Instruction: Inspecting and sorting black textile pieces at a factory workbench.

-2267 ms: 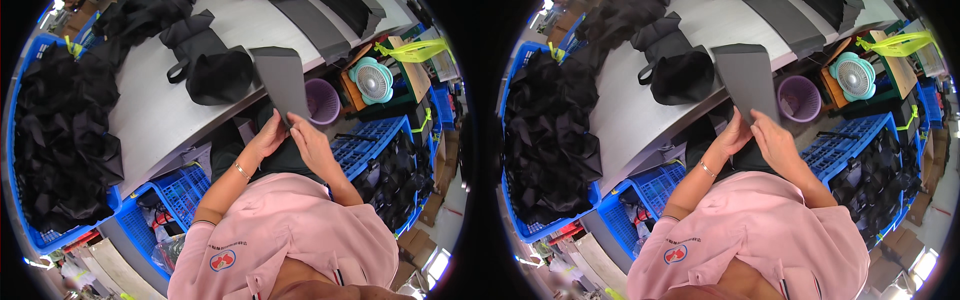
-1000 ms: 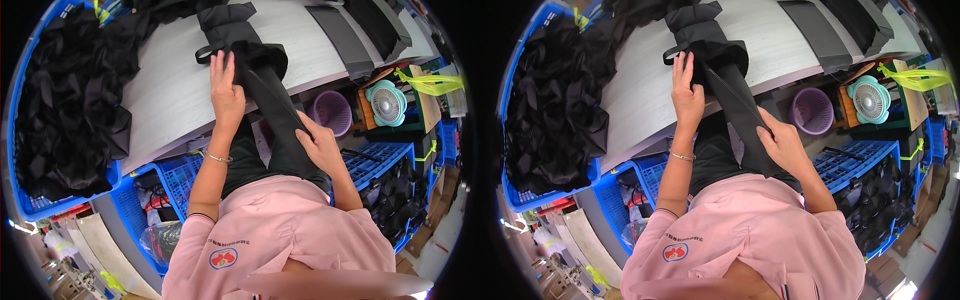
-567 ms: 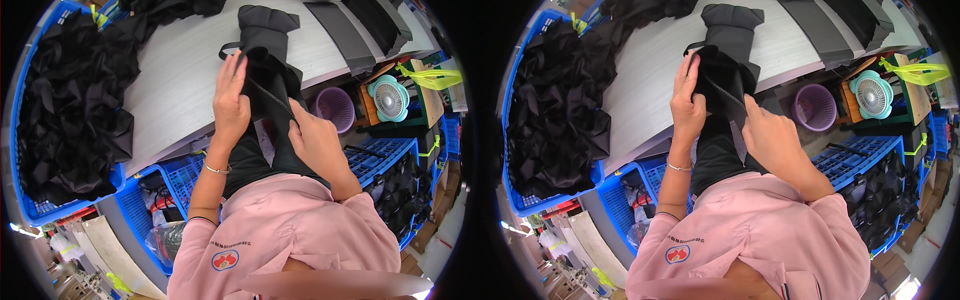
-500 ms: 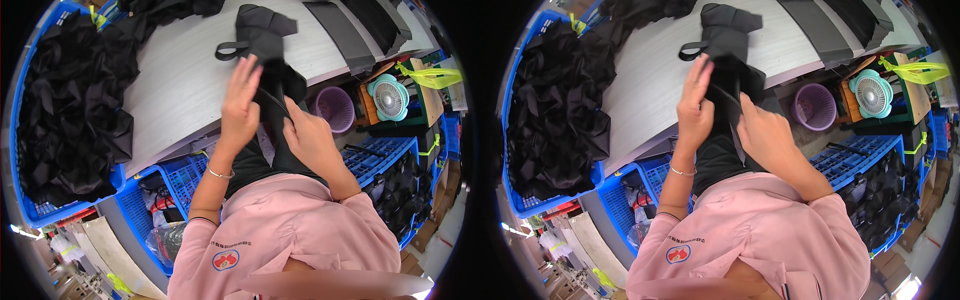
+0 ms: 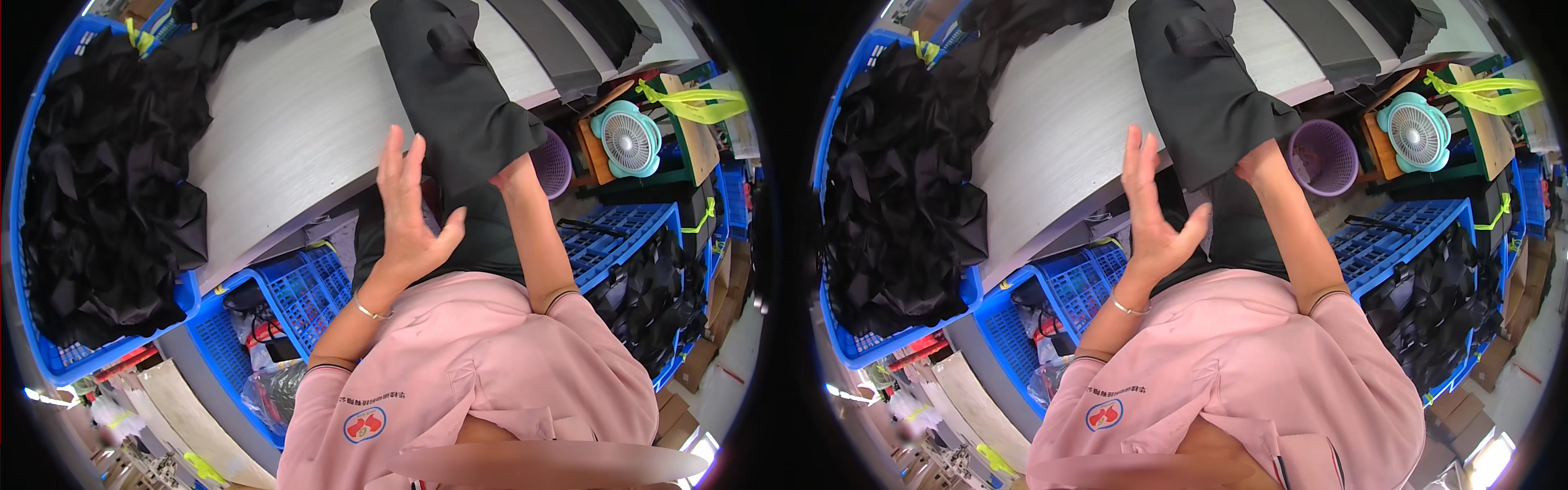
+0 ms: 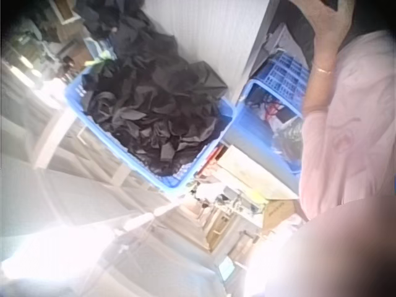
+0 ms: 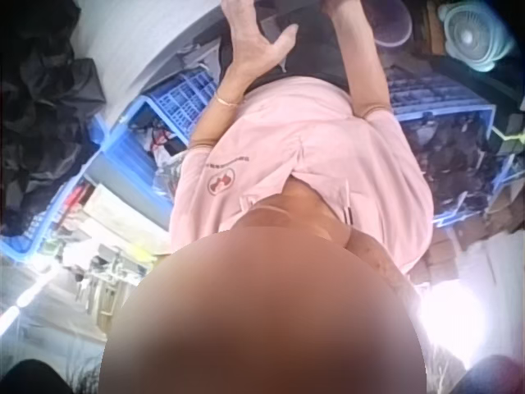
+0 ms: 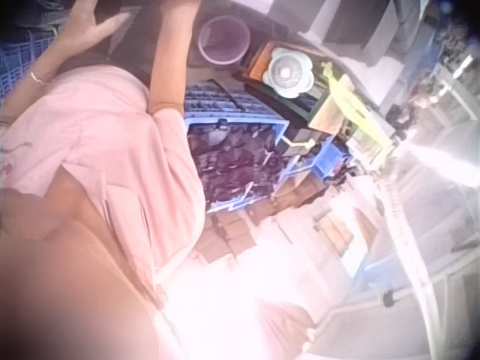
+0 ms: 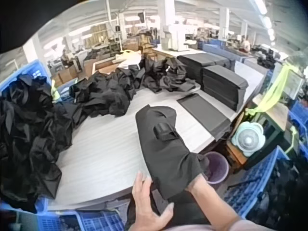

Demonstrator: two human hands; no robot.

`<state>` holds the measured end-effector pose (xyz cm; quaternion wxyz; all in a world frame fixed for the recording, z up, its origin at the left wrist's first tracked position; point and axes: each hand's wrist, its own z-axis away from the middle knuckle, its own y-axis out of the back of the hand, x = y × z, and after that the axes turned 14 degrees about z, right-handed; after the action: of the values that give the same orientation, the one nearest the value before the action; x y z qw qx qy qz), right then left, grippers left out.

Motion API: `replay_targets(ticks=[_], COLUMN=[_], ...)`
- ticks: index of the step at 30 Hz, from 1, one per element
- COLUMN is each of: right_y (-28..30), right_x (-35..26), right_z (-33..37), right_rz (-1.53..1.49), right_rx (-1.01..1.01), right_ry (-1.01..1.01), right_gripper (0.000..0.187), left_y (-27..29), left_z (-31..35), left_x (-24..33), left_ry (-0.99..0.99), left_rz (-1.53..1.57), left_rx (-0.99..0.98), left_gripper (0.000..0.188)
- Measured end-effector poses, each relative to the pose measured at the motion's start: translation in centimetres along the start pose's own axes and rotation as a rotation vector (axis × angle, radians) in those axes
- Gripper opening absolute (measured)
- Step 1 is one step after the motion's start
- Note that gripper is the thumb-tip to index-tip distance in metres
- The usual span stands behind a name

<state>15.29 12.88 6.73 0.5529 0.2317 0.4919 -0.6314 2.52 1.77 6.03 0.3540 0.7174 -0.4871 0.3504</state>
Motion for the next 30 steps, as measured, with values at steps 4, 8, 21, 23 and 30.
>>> replay_targets(ticks=[4, 8, 21, 23, 30], right_y=[-0.4, 0.9, 2.9, 2.6, 3.0], right_x=[-0.4, 0.2, 0.1, 0.9, 2.6], right_z=[0.5, 0.6, 0.7, 0.8, 1.3], right_rz=[0.058, 0.133, 0.07, 0.109, 0.318], right_rx=[0.0, -0.072, 0.053, 0.055, 0.106], right_ry=[0.095, 0.228, 0.029, 0.075, 0.149], right_gripper=[0.05, 0.05, 0.045, 0.044, 0.045], left_y=[-3.0, -2.8, -3.3, -2.9, -2.0], left_z=[-1.5, -2.5, -2.2, -2.8, -4.0], left_x=[-1.0, -1.3, -0.3, -1.1, -1.6], left_ry=[-0.033, -0.095, -0.2, -0.216, -0.225], left_rz=[-0.081, 0.065, -0.091, -0.105, -0.075], left_rx=[0.104, 0.085, 0.209, 0.207, 0.311], left_gripper=[0.089, 0.083, 0.057, 0.058, 0.05])
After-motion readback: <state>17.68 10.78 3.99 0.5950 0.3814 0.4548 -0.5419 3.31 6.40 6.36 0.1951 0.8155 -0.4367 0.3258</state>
